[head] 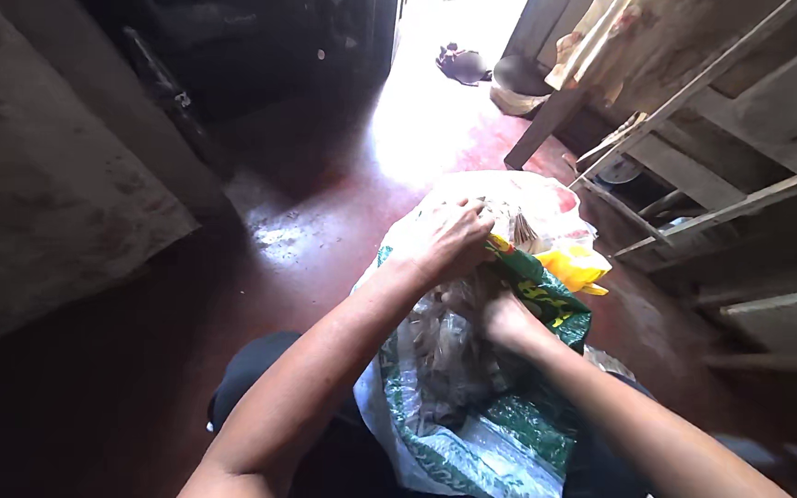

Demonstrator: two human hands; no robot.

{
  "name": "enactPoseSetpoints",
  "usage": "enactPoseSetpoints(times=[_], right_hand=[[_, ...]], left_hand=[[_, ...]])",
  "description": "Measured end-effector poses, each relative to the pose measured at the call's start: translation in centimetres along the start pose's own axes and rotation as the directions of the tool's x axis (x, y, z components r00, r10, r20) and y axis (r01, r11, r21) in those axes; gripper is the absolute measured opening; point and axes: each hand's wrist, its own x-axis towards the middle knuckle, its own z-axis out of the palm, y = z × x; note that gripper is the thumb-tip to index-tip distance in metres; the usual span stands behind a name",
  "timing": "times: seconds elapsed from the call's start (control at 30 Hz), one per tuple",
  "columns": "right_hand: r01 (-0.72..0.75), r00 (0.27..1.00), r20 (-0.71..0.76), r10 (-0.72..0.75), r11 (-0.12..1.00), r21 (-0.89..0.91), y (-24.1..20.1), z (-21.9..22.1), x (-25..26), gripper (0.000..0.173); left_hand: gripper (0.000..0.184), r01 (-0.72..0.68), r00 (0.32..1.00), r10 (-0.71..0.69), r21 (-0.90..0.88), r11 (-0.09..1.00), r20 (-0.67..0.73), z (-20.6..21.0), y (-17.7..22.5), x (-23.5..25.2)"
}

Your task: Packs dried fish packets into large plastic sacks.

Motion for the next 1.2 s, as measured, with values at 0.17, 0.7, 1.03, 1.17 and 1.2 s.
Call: enactPoseSetpoints(times=[0.17,0.7,1.03,1.17,1.2], right_hand=[[0.168,0.981,-0.053,-0.188,0.950,-0.264,0.1,4.4,0.3,0.084],[0.104,0.968,0.248,-0.048,0.970,-0.218,-2.6,10.0,0.6,0.086],[0.336,0.933,0.108,-0.343,0.939,0.079,-0.6,7.5,-6.7,0.050],[0.758,0.649,-0.353,-0.674,0.533,0.377,3.7,6.3,-12.3,0.026],[0.777,0.604,-0.418,-0.678,0.388,0.495,5.5,5.2,-13.6,0.028]], left_hand=[[0.039,0.011,0.997,-0.012,0.013,1.000,0.073,0.8,0.1,0.7],[0.031,-0.121,0.936,0.025,-0.253,0.960,-0.352,4.9,0.2,0.9],[0.029,-0.309,0.935,0.284,-0.092,0.947,-0.213,0.0,2.6,-2.5],[0.039,-0.260,0.899,0.306,-0.180,0.949,0.314,3.5,2.6,-2.6],[0.059,-0.166,0.847,0.207,-0.127,0.978,0.489,4.1,2.8,-2.1]])
